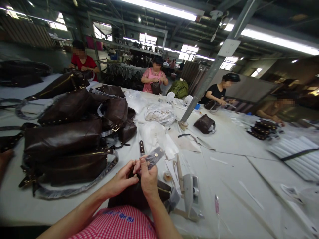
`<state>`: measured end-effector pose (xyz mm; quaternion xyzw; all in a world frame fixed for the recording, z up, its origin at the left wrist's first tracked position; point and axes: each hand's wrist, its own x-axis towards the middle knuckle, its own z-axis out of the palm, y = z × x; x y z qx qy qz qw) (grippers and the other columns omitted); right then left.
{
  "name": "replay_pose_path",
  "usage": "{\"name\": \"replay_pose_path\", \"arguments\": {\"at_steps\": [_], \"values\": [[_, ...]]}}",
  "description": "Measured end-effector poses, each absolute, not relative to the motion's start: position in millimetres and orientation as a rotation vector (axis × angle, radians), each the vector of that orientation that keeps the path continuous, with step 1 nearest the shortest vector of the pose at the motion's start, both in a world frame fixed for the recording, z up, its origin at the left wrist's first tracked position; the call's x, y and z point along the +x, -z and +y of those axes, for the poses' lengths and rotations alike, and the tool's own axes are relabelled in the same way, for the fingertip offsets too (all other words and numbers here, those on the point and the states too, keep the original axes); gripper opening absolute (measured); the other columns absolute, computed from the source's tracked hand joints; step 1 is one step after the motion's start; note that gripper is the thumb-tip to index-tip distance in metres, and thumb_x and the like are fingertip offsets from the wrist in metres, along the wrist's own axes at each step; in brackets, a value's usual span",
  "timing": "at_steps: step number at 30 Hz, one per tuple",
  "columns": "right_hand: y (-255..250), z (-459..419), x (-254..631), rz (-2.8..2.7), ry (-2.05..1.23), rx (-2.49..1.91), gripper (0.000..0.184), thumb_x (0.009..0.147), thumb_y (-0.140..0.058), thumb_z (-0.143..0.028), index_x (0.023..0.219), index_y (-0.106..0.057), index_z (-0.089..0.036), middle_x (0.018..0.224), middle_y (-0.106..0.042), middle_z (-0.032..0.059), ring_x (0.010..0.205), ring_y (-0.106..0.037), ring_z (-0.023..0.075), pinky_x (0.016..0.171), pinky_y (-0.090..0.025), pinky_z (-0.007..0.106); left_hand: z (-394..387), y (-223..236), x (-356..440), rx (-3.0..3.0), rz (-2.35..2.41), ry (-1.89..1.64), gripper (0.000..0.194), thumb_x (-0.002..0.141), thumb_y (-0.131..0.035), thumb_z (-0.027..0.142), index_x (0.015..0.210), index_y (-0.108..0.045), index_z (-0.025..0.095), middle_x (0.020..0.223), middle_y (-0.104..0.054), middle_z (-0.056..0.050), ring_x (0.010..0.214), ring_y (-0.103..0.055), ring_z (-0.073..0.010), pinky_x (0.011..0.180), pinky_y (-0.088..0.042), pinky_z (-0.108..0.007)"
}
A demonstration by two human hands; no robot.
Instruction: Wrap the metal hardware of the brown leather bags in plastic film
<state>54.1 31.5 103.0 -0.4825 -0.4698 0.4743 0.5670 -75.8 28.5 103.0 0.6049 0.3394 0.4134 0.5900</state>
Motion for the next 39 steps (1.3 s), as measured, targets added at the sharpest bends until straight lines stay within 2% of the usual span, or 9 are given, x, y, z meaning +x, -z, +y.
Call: {"name": "replay_pose_path", "arguments": {"at_steps": [5,8,11,14,17,20,24,31,39], "values": [[-123.0,41.5,50.8,-1.097,-1.457,-0.896,0.033,0.083,-0.059,-0.053,0.085,-0.051,-0.021,0.053,-0.050,-0.0071,0.046,-0.050,0.0109,0.051,-0.044,0.025,55.0,-128.0,-106.7,1.313,0.878,-0.972,0.035,0.080,-0.060,0.047,0.093,-0.056,0.016,0.091,-0.061,-0.004,0.089,-0.056,-0.0173,0.080,-0.043,-0.029],[-127.8,42.9,41.8,-1.241,-1.560,-0.916,0.035,0.085,-0.057,-0.052,0.079,-0.056,-0.018,0.054,-0.054,-0.0041,0.050,-0.054,0.0118,0.053,-0.044,0.025,69.9,-145.4,-106.1,1.323,0.871,-0.751,0.047,0.081,-0.053,0.059,0.085,-0.059,0.013,0.068,-0.061,-0.003,0.064,-0.058,-0.0153,0.061,-0.044,-0.027],[-124.8,44.4,35.5,-1.314,-1.517,-0.936,0.034,0.084,-0.058,-0.050,0.082,-0.061,-0.016,0.059,-0.059,-0.0009,0.057,-0.058,0.0139,0.054,-0.045,0.025,78.6,-152.0,-93.0,1.241,0.795,-0.581,0.048,0.076,-0.061,0.058,0.085,-0.064,0.010,0.054,-0.058,-0.001,0.042,-0.048,-0.0100,0.044,-0.032,-0.022],[-116.1,43.7,35.7,-1.366,-1.425,-0.948,0.029,0.081,-0.062,-0.042,0.095,-0.062,-0.017,0.078,-0.066,0.0018,0.073,-0.062,0.0170,0.067,-0.050,0.029,81.1,-151.4,-82.4,1.170,0.800,-0.832,0.049,0.075,-0.064,0.054,0.088,-0.070,0.008,0.060,-0.060,-0.002,0.044,-0.044,-0.0066,0.044,-0.029,-0.019],[-103.0,40.4,35.8,-1.551,-1.314,-0.969,0.036,0.075,-0.068,-0.034,0.107,-0.059,-0.019,0.099,-0.067,0.0046,0.093,-0.061,0.0215,0.085,-0.049,0.036,81.4,-154.1,-81.9,1.206,0.806,-0.995,0.049,0.078,-0.062,0.054,0.089,-0.072,0.007,0.064,-0.063,-0.004,0.045,-0.039,-0.0048,0.044,-0.026,-0.019],[-87.9,39.9,31.3,-1.721,-1.077,-1.132,0.033,0.079,-0.061,-0.031,0.109,-0.058,-0.019,0.104,-0.065,0.0077,0.099,-0.058,0.0247,0.092,-0.045,0.041,84.0,-159.4,-85.0,1.183,0.805,-0.993,0.049,0.077,-0.064,0.055,0.086,-0.070,0.007,0.070,-0.068,-0.007,0.045,-0.040,-0.0052,0.044,-0.027,-0.020],[-76.4,45.2,27.6,-1.865,-0.903,-1.288,0.025,0.088,-0.046,-0.028,0.104,-0.060,-0.016,0.099,-0.064,0.0113,0.093,-0.059,0.0258,0.088,-0.044,0.043,89.2,-153.1,-88.2,1.065,0.756,-1.118,0.045,0.074,-0.068,0.054,0.084,-0.063,0.010,0.080,-0.071,-0.011,0.063,-0.059,-0.0123,0.059,-0.041,-0.022],[-77.6,48.7,36.5,-1.831,-0.973,-1.184,0.027,0.089,-0.043,-0.030,0.107,-0.060,-0.021,0.097,-0.063,0.0079,0.095,-0.057,0.0246,0.088,-0.045,0.039,74.0,-106.6,-95.5,1.171,0.639,-1.017,0.043,0.080,-0.062,0.052,0.090,-0.062,0.011,0.071,-0.067,-0.006,0.067,-0.061,-0.0144,0.071,-0.045,-0.027],[-65.1,49.5,40.0,-1.772,-1.162,-1.219,0.020,0.084,-0.042,-0.029,0.077,-0.058,-0.020,0.075,-0.062,0.0044,0.072,-0.057,0.0211,0.071,-0.047,0.034,61.5,-79.3,-90.4,1.181,0.792,-1.042,0.048,0.075,-0.065,0.054,0.096,-0.066,0.011,0.074,-0.063,-0.003,0.054,-0.048,-0.0077,0.049,-0.034,-0.019]]}}
